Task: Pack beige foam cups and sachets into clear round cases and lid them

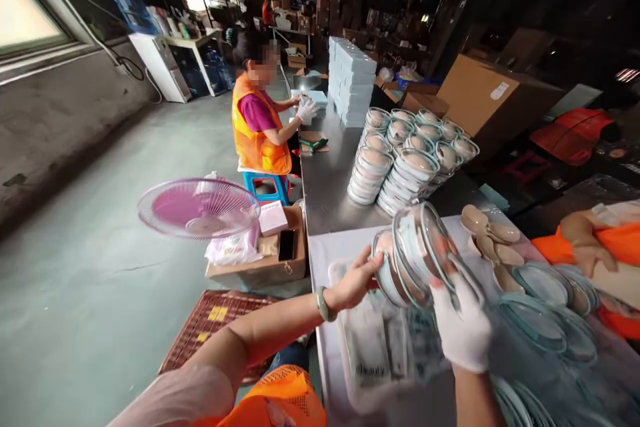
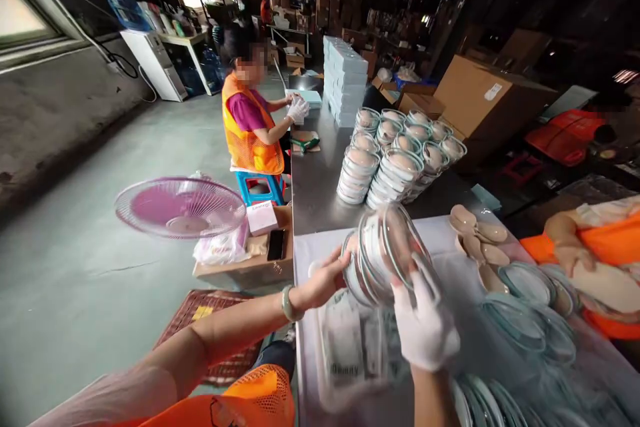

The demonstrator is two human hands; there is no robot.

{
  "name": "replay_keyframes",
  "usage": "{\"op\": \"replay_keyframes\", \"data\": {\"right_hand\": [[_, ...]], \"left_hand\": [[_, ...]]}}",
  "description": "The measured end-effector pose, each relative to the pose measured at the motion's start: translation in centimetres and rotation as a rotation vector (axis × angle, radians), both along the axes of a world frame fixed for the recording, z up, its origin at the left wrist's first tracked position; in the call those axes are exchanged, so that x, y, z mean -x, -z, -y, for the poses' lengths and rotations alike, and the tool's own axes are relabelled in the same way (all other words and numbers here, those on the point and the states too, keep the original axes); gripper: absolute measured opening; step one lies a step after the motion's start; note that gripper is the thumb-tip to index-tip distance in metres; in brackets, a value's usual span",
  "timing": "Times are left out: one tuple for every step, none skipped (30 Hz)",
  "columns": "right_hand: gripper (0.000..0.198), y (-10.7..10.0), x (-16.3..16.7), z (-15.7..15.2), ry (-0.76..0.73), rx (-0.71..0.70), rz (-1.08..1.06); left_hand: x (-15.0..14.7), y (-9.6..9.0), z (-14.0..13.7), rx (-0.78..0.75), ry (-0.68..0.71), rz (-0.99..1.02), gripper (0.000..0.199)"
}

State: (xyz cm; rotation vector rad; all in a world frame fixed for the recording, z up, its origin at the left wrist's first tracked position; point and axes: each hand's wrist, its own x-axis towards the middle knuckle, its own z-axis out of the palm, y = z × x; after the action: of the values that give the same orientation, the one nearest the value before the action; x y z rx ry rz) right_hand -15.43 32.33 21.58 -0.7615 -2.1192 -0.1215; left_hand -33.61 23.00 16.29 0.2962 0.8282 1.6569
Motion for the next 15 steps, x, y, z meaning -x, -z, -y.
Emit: {"op": "replay_keyframes", "data": {"right_hand": [[0.037,-1.4,4.1,-2.6,-0.038,-0.021,-0.011],[0.041,-2.5,7.8,-5.2,-0.058,-0.023,-0.024],[0.044,-3.6,11.1,-8.0,-0.062,-0.024,-0.053],[0.046,-4.6,14.1,-10.7,-0.054,-0.021,-0.082],[0.046,-5.5,16.9,-13.4,-0.03,-0.014,-0.104],[0.045,-6.4,19.5,-16.0,0.001,-0.003,-0.116],[0.043,-7.3,21.9,-18.4,0.035,0.014,-0.112],[0.042,-8.1,24.3,-20.6,0.07,0.036,-0.094],[0.041,-8.9,26.6,-22.6,0.103,0.059,-0.062],[0.041,-9.4,28.8,-24.4,0.13,0.079,-0.018],[0.04,-9.8,30.9,-26.0,0.157,0.094,0.034],[0.039,-10.0,32.9,-27.3,0.185,0.106,0.094],[0.038,-10.0,34.9,-28.5,0.209,0.112,0.163],[0.038,-9.7,36.7,-29.5,0.23,0.113,0.234],[0.038,-9.3,38.3,-30.3,0.248,0.111,0.306]], "left_hand": [[2.9,-0.7,-2.7,-0.022,-0.047,0.008,0.075],[5.8,-1.5,-5.5,-0.045,-0.092,0.013,0.064],[8.8,-2.4,-8.2,-0.059,-0.136,0.017,0.054],[11.7,-3.3,-10.9,-0.065,-0.179,0.021,0.046],[14.5,-4.1,-13.6,-0.067,-0.217,0.026,0.04],[17.1,-4.8,-16.2,-0.066,-0.251,0.028,0.036],[19.6,-5.3,-18.6,-0.063,-0.282,0.027,0.035],[21.7,-5.6,-20.8,-0.053,-0.314,0.015,0.035],[23.5,-5.5,-22.8,-0.036,-0.34,-0.005,0.035],[25.0,-5.3,-24.5,-0.014,-0.36,-0.029,0.035],[26.2,-4.7,-25.9,0.013,-0.375,-0.055,0.034],[27.1,-4.0,-26.9,0.04,-0.383,-0.077,0.031],[27.8,-3.1,-27.6,0.063,-0.383,-0.094,0.028],[28.3,-2.2,-28.1,0.081,-0.376,-0.104,0.023],[28.8,-1.3,-28.4,0.095,-0.371,-0.108,0.017]]}}
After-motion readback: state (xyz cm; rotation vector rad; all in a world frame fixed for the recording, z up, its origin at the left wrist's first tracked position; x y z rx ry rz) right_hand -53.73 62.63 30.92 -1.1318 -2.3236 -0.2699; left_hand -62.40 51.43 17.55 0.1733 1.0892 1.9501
